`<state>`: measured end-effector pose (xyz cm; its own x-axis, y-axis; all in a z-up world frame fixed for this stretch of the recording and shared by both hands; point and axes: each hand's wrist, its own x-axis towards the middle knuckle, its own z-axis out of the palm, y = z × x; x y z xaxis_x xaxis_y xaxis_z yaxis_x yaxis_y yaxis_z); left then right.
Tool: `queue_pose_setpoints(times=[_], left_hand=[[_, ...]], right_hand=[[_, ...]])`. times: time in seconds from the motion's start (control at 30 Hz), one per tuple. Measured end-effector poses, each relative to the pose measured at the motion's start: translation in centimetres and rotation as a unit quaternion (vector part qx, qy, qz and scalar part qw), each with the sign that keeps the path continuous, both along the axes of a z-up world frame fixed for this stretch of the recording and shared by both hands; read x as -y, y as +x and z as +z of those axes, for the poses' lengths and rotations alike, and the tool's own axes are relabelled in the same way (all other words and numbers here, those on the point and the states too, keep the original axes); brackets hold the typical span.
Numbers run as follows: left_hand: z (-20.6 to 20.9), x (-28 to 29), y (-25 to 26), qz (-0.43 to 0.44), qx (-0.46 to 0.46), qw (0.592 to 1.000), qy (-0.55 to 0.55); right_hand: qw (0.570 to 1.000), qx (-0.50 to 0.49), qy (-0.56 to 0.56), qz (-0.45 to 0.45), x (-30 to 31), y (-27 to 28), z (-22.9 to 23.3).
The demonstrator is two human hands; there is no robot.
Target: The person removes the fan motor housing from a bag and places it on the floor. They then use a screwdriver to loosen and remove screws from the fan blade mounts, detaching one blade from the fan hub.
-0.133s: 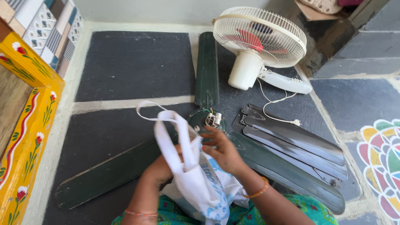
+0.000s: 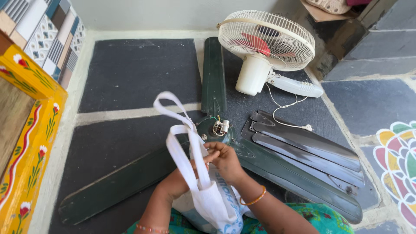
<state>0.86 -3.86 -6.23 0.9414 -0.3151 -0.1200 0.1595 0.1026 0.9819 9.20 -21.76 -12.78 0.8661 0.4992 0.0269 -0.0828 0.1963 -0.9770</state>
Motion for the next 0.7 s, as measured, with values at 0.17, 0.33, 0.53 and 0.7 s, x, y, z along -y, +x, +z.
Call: queue_pose_setpoints(times=[0.17,0.33,0.53,0.7], left_hand=[[-1.0,-3.4,-1.3,0.030,0.001,0.999,-0.013],[2.6,-4.1,-2.2,0.014,0.026,0.999,0.023],[3.7,-0.1,-2.8,-0.169,0.066,0.962,0.204],[2.5,1.9,-2.9,-0.195,0.137,0.933,0.271]], right_hand=[[0.993,0.060,-0.006,-0.103,1.9,1.4,-3.6],[0.926,0.121,-0.287,-0.215,12.0,1.2,0.0],[0.793,0.386,-0.440,-0.169,12.7,-2.5,6.5],[0.848,0.460,-0.253,0.075,6.8,-3.9,9.1]])
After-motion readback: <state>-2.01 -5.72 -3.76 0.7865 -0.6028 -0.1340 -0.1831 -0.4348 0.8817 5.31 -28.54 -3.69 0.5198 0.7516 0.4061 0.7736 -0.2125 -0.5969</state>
